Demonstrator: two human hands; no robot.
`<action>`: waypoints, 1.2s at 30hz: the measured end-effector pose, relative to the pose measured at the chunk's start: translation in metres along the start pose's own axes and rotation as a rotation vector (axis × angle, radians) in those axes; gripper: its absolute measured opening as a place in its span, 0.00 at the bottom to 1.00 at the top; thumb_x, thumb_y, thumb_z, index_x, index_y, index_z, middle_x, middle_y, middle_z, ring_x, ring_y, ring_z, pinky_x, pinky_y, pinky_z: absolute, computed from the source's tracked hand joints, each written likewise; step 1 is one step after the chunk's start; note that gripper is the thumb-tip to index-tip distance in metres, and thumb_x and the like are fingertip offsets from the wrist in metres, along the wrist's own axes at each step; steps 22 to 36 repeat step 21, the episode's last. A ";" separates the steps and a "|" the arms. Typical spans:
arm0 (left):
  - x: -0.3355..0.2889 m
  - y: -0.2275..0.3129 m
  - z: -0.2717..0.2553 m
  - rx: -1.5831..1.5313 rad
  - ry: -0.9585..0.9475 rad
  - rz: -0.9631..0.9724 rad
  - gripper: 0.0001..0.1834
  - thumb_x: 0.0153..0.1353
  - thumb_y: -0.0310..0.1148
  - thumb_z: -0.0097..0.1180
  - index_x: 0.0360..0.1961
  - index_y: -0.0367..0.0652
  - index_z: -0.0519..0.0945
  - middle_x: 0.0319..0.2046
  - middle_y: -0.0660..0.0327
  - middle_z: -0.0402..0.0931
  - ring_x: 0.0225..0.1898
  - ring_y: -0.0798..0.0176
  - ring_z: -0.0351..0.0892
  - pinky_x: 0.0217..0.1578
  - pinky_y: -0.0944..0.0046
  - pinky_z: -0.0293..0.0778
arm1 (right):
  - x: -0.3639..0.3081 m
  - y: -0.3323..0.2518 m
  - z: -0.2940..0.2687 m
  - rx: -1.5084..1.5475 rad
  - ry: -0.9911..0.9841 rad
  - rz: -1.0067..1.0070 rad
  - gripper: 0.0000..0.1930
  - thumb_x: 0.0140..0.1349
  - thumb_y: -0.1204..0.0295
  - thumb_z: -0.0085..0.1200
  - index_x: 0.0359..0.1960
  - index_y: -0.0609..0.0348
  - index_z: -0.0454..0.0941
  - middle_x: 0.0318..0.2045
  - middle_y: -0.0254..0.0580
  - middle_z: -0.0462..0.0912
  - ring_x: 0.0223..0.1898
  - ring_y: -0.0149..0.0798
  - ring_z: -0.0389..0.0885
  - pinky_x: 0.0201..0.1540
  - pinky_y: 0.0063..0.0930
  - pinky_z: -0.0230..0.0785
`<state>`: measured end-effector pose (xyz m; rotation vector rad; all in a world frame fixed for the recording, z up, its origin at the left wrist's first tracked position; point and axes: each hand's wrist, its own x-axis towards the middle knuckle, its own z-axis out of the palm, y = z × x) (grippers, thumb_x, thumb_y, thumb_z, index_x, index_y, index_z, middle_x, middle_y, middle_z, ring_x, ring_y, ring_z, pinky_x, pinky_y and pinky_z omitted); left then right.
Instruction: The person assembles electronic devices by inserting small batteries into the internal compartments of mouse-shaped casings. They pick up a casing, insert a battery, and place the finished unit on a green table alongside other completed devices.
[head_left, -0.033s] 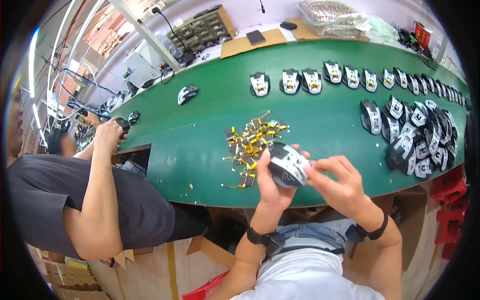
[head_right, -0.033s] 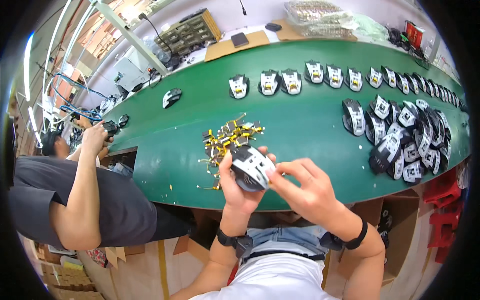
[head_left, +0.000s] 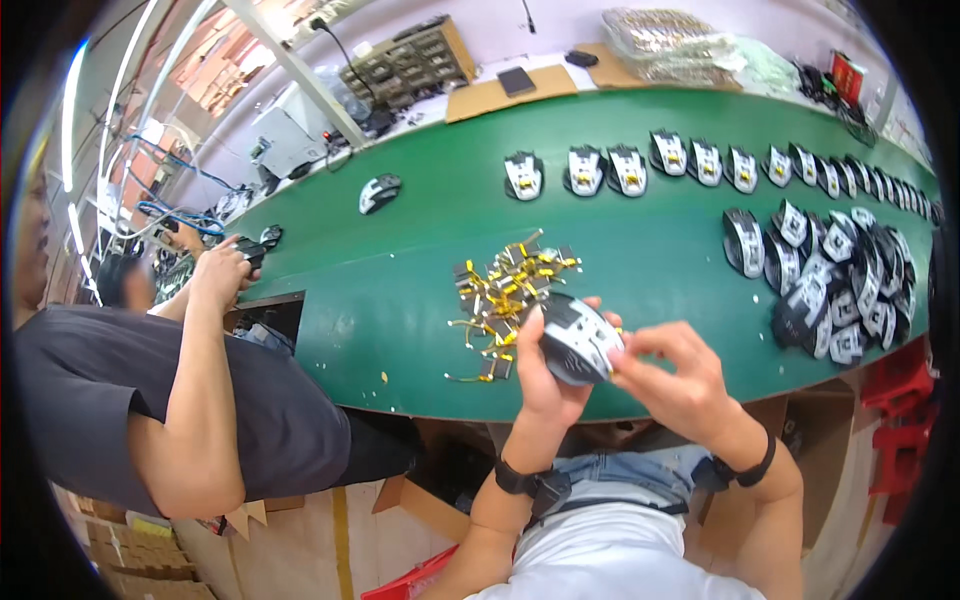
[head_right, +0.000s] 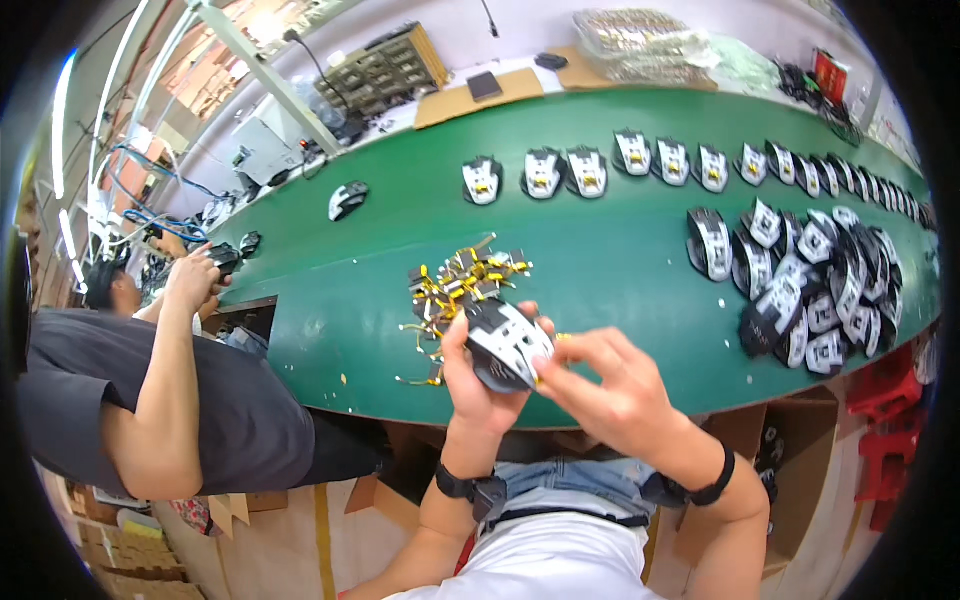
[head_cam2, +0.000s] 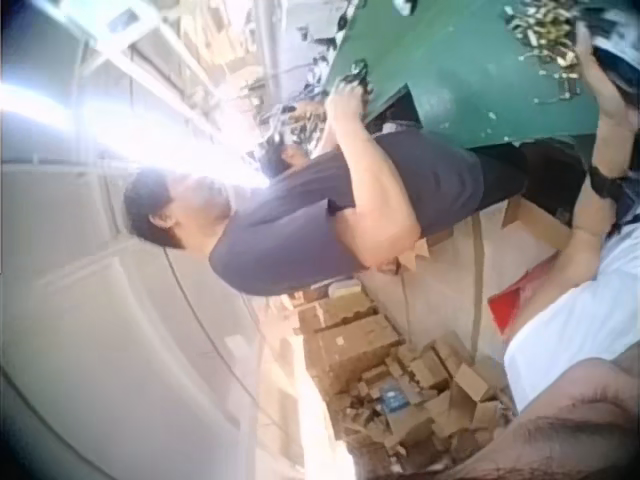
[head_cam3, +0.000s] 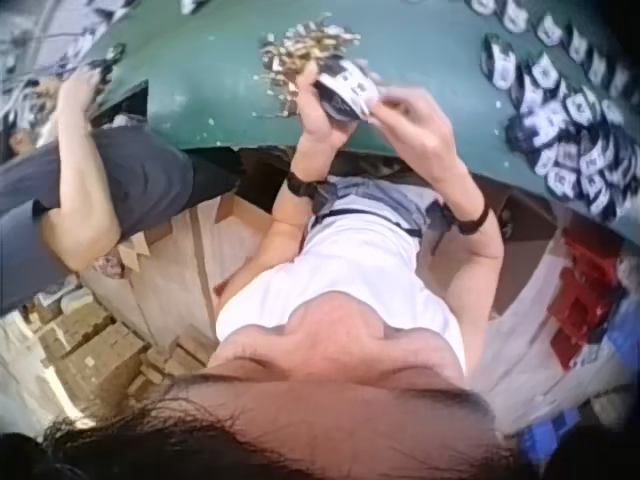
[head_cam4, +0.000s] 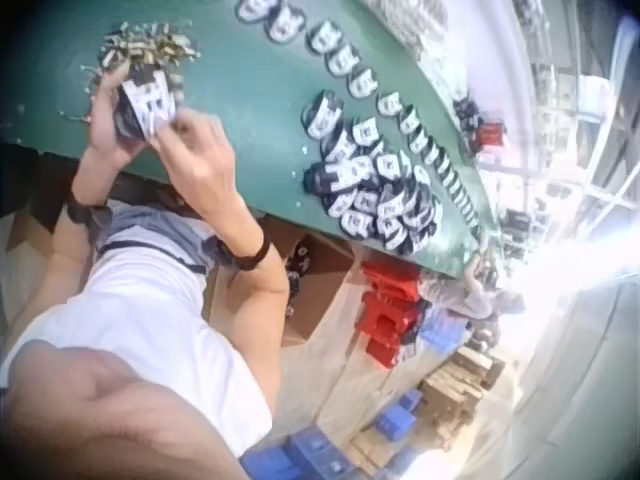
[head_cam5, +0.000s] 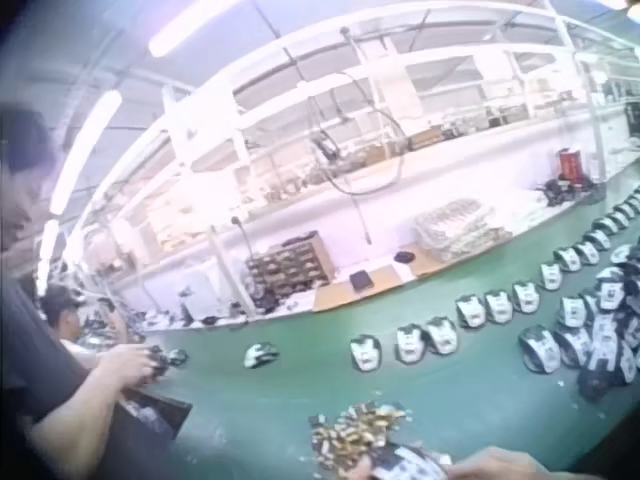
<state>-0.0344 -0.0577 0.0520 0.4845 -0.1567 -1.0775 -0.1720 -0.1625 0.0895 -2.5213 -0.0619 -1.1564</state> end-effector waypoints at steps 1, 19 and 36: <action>-0.001 -0.001 -0.002 -0.027 -0.029 -0.019 0.37 0.64 0.60 0.39 0.52 0.32 0.75 0.43 0.46 0.79 0.44 0.49 0.81 0.45 0.53 0.79 | -0.002 -0.003 0.000 -0.013 -0.013 0.007 0.20 0.41 0.76 0.70 0.41 0.58 0.83 0.37 0.40 0.77 0.33 0.42 0.79 0.32 0.32 0.74; -0.018 -0.024 -0.023 0.053 -0.110 -0.204 0.32 0.65 0.58 0.44 0.53 0.38 0.73 0.38 0.53 0.80 0.38 0.58 0.83 0.41 0.62 0.79 | -0.053 -0.002 0.002 0.309 -0.069 0.112 0.13 0.42 0.79 0.67 0.32 0.57 0.83 0.29 0.39 0.80 0.29 0.41 0.77 0.32 0.32 0.70; -0.013 -0.031 -0.025 0.073 -0.112 -0.196 0.34 0.63 0.62 0.48 0.52 0.39 0.74 0.38 0.54 0.81 0.38 0.59 0.83 0.40 0.63 0.79 | -0.074 0.015 0.009 0.277 -0.045 0.096 0.15 0.40 0.73 0.71 0.34 0.54 0.86 0.30 0.37 0.81 0.30 0.41 0.79 0.31 0.33 0.72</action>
